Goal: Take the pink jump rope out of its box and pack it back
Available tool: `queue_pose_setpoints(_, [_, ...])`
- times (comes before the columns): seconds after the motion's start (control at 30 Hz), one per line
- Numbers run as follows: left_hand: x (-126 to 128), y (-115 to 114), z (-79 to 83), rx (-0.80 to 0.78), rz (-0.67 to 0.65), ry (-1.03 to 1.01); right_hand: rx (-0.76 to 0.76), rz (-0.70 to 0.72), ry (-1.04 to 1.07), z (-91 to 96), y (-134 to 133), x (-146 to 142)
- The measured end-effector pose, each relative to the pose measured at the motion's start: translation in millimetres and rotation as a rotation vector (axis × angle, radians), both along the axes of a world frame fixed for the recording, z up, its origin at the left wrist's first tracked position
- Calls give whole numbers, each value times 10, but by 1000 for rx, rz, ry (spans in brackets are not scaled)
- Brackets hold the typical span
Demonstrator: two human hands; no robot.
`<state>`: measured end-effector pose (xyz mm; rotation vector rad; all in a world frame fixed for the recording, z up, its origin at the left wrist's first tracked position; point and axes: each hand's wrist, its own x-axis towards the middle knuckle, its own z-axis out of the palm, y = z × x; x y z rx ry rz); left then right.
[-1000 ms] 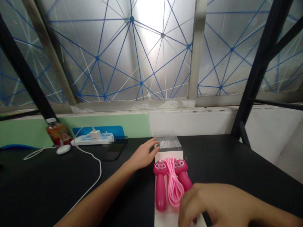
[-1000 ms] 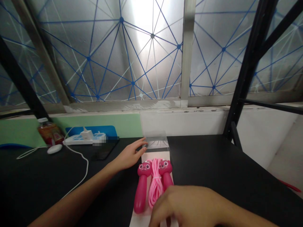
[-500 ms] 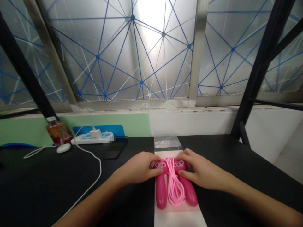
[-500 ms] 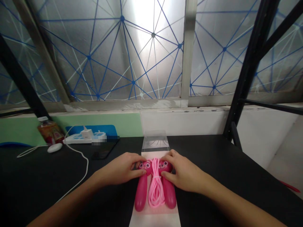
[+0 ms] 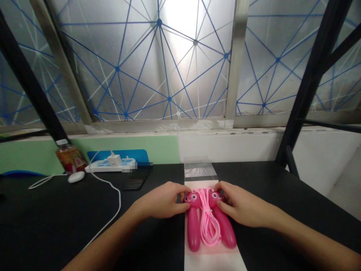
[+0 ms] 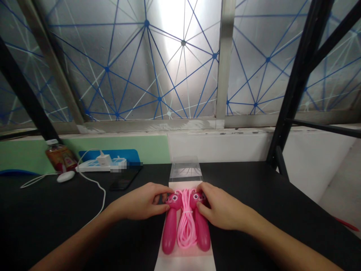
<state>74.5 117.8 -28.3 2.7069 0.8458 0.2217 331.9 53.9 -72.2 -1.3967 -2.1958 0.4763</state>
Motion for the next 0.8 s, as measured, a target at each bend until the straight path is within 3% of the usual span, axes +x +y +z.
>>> queue_pose_setpoints(0.2, [14,-15,-6,77,13,0,94,13,-151,-4,-21,-18])
queue_pose_setpoints(0.33, [-11,1,-9,41,39,10,135,12,-207,29,-5,-48])
queue_pose_setpoints(0.5, [27,2,-19,76,33,-13,272,-21,-390,108,-116,-153])
queue_pose_setpoints(0.7, [176,-11,-101,119,33,-38,316,235,-487,91,-366,-289])
queue_pose_setpoints(0.8, [196,-9,-126,128,41,-43,306,266,-525,18,-393,-320])
